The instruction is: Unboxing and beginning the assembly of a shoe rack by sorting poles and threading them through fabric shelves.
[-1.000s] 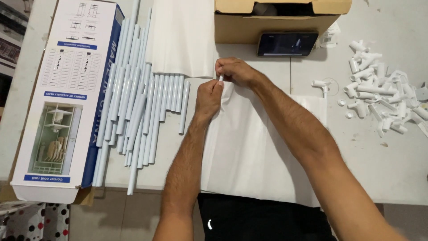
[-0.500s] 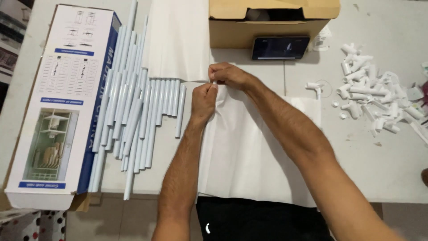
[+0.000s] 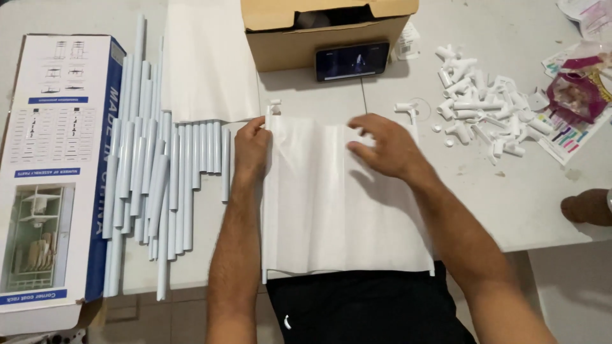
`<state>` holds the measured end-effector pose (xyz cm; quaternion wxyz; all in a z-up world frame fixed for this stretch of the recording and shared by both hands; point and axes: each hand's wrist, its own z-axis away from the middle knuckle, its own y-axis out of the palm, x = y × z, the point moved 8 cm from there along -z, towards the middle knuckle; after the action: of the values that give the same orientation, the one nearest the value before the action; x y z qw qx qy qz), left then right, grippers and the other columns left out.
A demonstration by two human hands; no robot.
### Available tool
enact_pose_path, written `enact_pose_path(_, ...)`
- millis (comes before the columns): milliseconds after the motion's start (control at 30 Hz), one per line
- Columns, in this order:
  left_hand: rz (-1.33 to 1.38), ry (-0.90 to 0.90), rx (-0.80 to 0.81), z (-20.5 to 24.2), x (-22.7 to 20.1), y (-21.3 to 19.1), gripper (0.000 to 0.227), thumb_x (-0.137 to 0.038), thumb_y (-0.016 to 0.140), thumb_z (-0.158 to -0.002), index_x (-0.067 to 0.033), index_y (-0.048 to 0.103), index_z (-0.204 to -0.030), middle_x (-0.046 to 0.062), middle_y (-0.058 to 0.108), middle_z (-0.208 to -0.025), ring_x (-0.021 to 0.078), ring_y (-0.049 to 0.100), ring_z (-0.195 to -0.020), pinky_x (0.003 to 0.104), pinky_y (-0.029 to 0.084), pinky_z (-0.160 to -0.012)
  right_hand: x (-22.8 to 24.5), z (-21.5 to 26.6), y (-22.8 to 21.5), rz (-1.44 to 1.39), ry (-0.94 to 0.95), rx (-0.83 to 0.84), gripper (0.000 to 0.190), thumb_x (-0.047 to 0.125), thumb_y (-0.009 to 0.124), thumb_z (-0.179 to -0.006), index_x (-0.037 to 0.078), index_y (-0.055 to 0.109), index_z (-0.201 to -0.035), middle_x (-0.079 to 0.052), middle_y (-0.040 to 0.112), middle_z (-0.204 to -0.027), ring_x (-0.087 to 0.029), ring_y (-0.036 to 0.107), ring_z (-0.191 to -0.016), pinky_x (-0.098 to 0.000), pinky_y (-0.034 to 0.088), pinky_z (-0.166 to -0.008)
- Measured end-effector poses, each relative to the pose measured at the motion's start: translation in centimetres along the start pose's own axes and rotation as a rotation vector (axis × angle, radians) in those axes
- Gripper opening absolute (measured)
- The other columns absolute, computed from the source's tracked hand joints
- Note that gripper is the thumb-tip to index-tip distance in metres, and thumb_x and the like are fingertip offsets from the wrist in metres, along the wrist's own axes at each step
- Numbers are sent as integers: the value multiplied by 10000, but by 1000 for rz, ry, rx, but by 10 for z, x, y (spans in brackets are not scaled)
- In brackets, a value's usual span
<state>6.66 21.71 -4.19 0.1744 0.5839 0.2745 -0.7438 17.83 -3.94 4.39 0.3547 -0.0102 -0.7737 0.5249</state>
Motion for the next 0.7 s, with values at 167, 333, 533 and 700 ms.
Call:
enact_pose_path(167, -239, 55, -65, 5, -20, -14, 479, -134, 626, -865, -5, 690, -1322, 200, 721, -901, 300, 683, -854, 426, 528, -750, -134, 125, -38, 59, 514, -331, 188, 323, 819, -911, 190, 720, -1001, -8, 700, -844, -195, 682, -772, -320, 535, -711)
enact_pose_path(333, -118, 90, -149, -11, 23, -19, 385, -109, 688, -856, -28, 741, -1228, 115, 697, -832, 219, 648, -791, 367, 523, -716, -128, 159, -32, -191, 745, -343, 231, 281, 746, -983, 51, 726, -968, -117, 673, -734, -212, 609, -634, -337, 475, -581)
enact_pose_path(533, -80, 153, -207, -14, 27, -16, 363, -112, 741, -812, -65, 763, -1171, 64, 680, -785, 152, 622, -712, 321, 529, -654, -129, 154, -21, 71, 705, -259, 315, 402, 825, -863, 107, 731, -919, -62, 639, -669, -261, 650, -646, -375, 492, -635)
enact_pose_path(700, -85, 182, -189, -25, 34, -14, 340, -108, 714, -846, -60, 755, -1180, 66, 670, -798, 146, 603, -731, 319, 518, -664, -128, 151, -27, 85, 756, -298, 309, 381, 790, -859, 88, 743, -948, -104, 664, -702, -319, 675, -705, -426, 503, -697)
